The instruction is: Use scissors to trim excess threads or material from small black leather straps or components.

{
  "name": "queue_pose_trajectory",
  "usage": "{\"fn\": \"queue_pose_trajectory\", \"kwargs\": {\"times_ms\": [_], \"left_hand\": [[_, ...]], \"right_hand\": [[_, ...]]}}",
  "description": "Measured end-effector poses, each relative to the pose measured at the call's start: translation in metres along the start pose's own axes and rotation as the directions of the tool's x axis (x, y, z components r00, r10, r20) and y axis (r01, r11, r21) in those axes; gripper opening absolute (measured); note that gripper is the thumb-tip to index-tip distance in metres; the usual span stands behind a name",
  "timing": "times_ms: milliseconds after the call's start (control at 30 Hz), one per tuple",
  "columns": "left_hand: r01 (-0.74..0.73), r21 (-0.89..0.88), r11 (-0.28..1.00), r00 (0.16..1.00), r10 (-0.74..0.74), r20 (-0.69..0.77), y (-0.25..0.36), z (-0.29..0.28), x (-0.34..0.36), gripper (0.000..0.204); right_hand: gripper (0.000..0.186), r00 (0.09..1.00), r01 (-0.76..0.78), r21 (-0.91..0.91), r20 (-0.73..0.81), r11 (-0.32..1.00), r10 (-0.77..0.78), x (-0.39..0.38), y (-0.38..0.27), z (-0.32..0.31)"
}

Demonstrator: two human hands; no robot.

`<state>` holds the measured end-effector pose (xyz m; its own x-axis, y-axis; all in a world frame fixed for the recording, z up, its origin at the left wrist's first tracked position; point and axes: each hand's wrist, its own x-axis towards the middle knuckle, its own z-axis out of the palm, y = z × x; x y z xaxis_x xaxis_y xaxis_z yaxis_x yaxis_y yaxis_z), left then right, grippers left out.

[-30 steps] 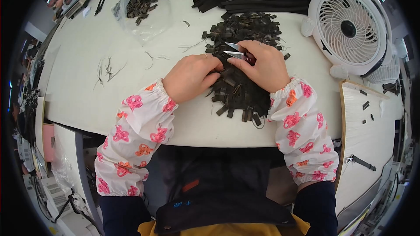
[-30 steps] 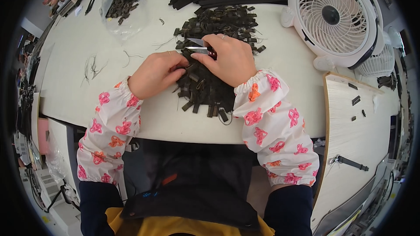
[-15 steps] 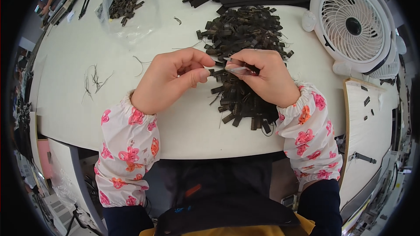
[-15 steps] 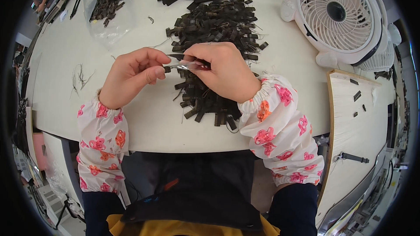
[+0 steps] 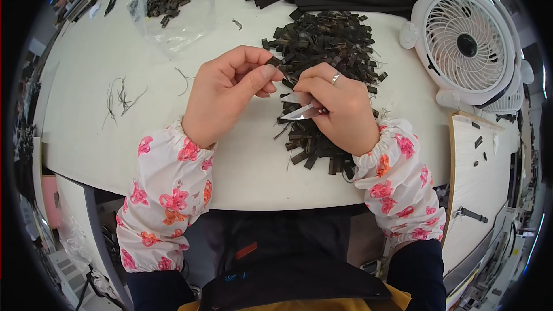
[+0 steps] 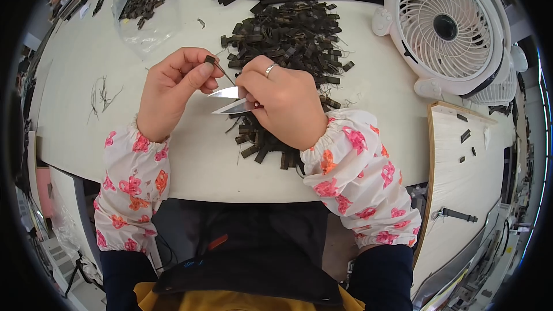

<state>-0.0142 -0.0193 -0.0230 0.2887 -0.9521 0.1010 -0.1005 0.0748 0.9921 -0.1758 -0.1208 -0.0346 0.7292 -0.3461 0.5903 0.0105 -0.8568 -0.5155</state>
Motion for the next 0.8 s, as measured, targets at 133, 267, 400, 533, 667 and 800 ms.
{"fn": "queue_pose_trajectory", "kwargs": {"times_ms": [133,267,400,533,667,800], "left_hand": [[0.095,-0.295,0.951,0.995,-0.088,0.038,-0.003,0.010,0.000,0.016],[0.158,-0.349,0.924,0.988,-0.148,0.054,-0.003,0.007,0.002,0.016],[0.197,-0.358,0.913,0.980,-0.168,0.110,-0.007,0.007,0.003,0.019],[0.207,-0.353,0.912,0.978,-0.185,0.097,-0.004,0.010,0.001,0.019],[0.208,-0.341,0.917,0.978,-0.200,0.058,-0.003,0.014,-0.001,0.013],[0.235,-0.347,0.908,0.972,-0.221,0.080,-0.003,0.019,-0.001,0.013]], "right_hand": [[0.019,0.993,0.117,-0.194,0.000,0.974,-0.119,-0.001,-0.001,0.004],[0.029,0.991,0.040,-0.220,-0.112,0.975,-0.066,0.007,-0.004,-0.015],[0.039,0.984,-0.023,-0.301,-0.177,0.953,-0.032,0.006,0.005,-0.014],[0.034,0.980,0.047,-0.440,-0.153,0.897,-0.127,0.007,0.003,-0.010],[0.035,0.980,0.082,-0.493,-0.117,0.866,-0.159,0.006,0.002,-0.009],[0.035,0.977,0.081,-0.493,-0.135,0.866,-0.168,0.007,-0.001,-0.007]]}}
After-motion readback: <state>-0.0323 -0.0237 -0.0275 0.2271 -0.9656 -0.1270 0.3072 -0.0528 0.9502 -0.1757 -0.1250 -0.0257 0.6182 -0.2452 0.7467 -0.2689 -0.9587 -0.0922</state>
